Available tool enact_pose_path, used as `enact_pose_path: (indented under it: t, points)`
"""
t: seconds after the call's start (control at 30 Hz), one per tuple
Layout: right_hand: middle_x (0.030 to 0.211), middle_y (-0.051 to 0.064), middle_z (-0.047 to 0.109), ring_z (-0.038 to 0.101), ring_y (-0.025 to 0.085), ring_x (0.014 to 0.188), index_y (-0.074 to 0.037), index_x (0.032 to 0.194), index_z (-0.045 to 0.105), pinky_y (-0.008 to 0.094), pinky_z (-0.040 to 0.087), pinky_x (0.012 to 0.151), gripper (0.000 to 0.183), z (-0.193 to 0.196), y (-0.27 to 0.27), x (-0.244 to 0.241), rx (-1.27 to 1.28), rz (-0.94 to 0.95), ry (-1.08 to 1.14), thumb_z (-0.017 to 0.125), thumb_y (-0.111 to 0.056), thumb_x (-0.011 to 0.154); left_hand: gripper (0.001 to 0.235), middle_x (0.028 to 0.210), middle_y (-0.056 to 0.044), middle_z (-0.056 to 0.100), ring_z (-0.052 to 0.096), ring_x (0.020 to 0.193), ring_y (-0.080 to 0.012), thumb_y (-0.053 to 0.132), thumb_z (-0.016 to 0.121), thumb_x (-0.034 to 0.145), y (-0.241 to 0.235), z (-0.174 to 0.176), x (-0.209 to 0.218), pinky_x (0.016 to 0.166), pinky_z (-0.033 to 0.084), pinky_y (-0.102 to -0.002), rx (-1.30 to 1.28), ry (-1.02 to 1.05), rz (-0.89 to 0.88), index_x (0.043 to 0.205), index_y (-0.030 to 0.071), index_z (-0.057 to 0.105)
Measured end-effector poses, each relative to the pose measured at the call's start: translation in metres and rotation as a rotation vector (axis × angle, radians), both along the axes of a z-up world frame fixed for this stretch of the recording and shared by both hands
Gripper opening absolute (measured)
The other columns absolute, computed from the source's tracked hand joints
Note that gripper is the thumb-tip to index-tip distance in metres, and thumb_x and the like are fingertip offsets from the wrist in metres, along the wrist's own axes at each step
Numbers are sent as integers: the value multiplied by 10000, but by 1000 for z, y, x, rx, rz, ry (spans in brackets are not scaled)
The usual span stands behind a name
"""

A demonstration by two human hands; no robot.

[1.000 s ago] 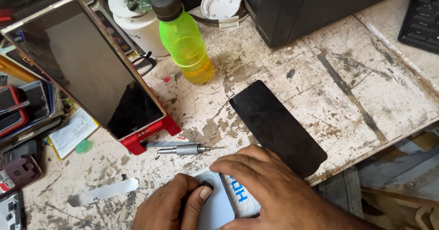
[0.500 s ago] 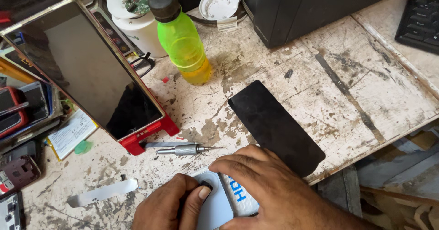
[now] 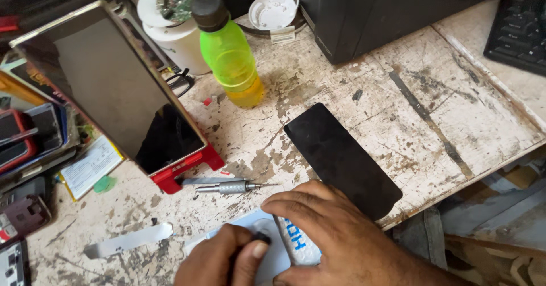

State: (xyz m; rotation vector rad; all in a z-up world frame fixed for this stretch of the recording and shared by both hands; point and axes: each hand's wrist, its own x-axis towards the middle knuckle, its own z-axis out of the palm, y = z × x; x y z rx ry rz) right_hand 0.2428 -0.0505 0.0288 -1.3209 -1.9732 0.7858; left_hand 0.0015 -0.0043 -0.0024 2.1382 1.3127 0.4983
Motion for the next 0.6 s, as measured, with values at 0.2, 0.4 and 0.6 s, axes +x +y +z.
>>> enact_pose_path:
  t: [0.2, 0.4, 0.6]
  points:
    - [1419, 128, 596, 493, 333, 1362, -36, 1422, 524, 481, 361, 1111, 860, 7, 1, -3, 6, 5, 24, 905, -338, 713, 232, 690, -54, 761, 774, 676, -205, 368, 731, 827, 2, 17, 3, 649, 619, -347, -271, -194, 164, 865, 140, 742]
    - [1449, 117, 587, 491, 329, 1374, -48, 1424, 527, 479, 375, 1127, 866, 7, -1, -5, -9, -9, -19, 919, -323, 703, 306, 757, -86, 776, 790, 770, -260, 496, 624, 976, 23, 52, 4, 697, 572, -410, -333, 227, 37, 1014, 219, 749]
    - [1459, 142, 550, 458, 340, 1377, -42, 1422, 535, 480, 367, 1117, 874, 7, 0, -4, 43, -6, -49, 919, -388, 718, 346, 787, -111, 757, 765, 790, -313, 544, 606, 982, 33, 71, 20, 724, 560, -489, -303, 404, -88, 1070, 231, 725]
